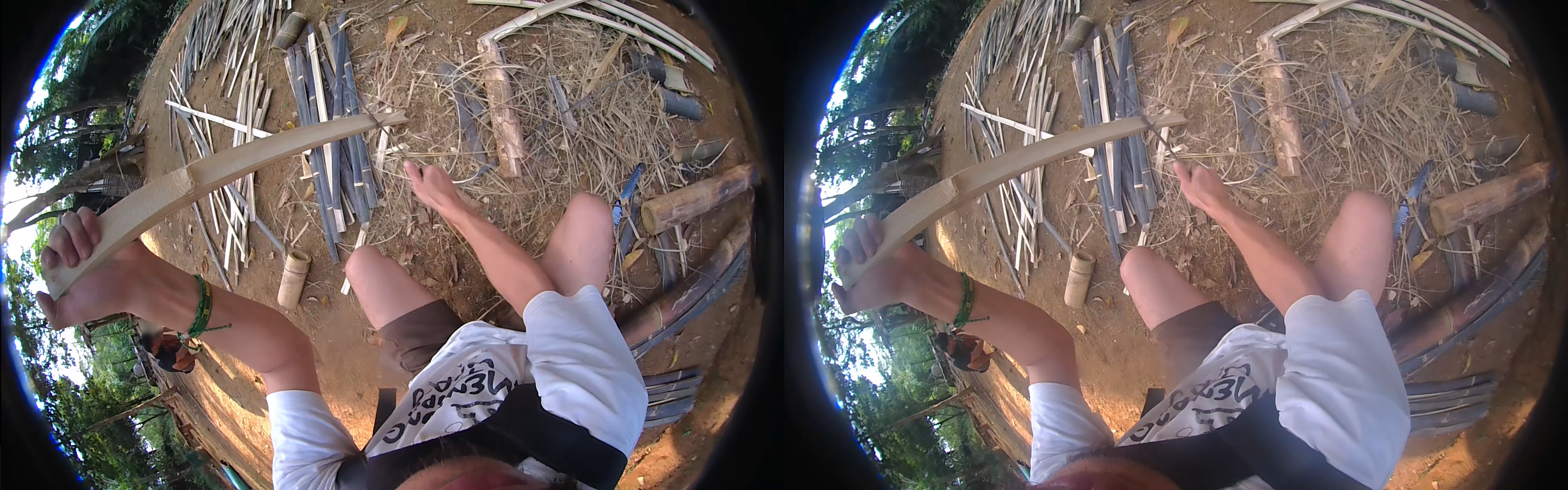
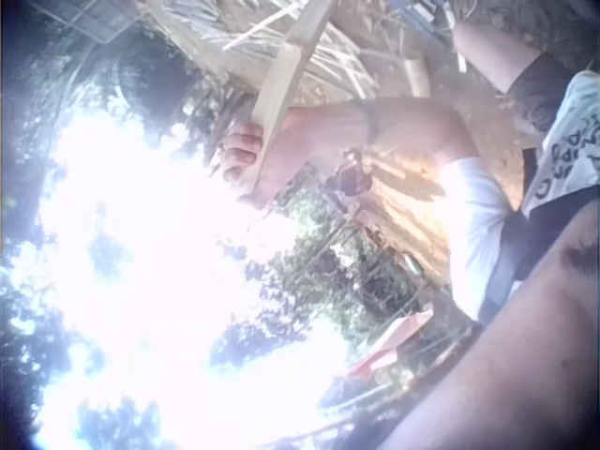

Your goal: The person shaves and scrapes long strips of bamboo with a knife and a large blade, handling individual pieces and strips on the ground.

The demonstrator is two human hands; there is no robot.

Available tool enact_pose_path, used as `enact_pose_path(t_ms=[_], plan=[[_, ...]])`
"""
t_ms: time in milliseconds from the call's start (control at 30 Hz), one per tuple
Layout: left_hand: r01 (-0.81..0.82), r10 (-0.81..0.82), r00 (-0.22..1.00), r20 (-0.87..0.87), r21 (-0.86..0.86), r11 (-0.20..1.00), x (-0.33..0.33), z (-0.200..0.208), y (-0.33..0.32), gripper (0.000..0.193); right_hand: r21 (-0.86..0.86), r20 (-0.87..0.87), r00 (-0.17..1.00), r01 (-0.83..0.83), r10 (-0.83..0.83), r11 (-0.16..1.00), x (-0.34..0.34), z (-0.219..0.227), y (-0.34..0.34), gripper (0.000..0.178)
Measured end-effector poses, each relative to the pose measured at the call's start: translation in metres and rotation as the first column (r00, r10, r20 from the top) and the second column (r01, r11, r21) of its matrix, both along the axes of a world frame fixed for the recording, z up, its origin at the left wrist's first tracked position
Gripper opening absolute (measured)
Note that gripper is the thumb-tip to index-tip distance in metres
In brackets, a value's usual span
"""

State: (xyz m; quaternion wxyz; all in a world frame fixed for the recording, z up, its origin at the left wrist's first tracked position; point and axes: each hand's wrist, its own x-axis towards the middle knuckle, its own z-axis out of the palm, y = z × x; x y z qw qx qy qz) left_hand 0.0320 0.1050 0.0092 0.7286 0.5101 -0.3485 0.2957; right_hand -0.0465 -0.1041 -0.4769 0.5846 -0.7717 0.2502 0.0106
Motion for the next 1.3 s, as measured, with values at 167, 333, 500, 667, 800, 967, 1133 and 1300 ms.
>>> enact_pose_path(t_ms=[167,333,500,667,800,967,1133,1300], plan=[[0.269,-0.268,0.963,-0.035,0.029,0.963,0.001,0.009,0.007,0.040,-0.123,0.389,0.919,-0.018,0.065,0.992,-0.014,0.007,0.031,0.067],[0.229,-0.229,0.973,-0.021,0.024,0.973,-0.006,0.008,0.000,0.042,0.030,-0.173,0.984,-0.047,0.052,0.998,0.006,-0.039,-0.024,0.067],[0.186,-0.185,0.983,-0.011,0.052,0.981,0.004,0.010,0.017,0.043,-0.038,0.182,0.983,0.002,0.005,0.999,0.005,-0.025,0.009,0.071],[0.280,-0.278,0.959,-0.051,0.050,0.959,0.023,0.016,0.019,0.037,-0.100,-0.108,0.992,0.057,-0.068,0.993,0.020,-0.082,-0.021,0.078],[0.329,-0.328,0.944,-0.025,0.076,0.941,0.013,0.013,0.046,0.038,-0.083,0.061,0.998,-0.013,0.018,0.996,-0.001,-0.039,0.007,0.079],[0.220,-0.219,0.976,-0.018,0.103,0.970,0.028,0.022,0.032,0.041,-0.079,-0.221,0.974,0.030,-0.047,0.996,0.007,-0.090,-0.033,0.078],[-0.118,0.117,0.993,-0.014,-0.054,0.992,-0.002,0.001,-0.018,0.039,-0.249,0.095,0.994,-0.034,0.059,0.968,-0.008,-0.083,0.006,0.079],[-0.191,0.191,0.982,0.014,0.017,0.981,0.008,0.000,-0.024,0.036,-0.205,-0.286,0.957,-0.011,-0.049,0.979,0.014,-0.117,-0.042,0.087]])
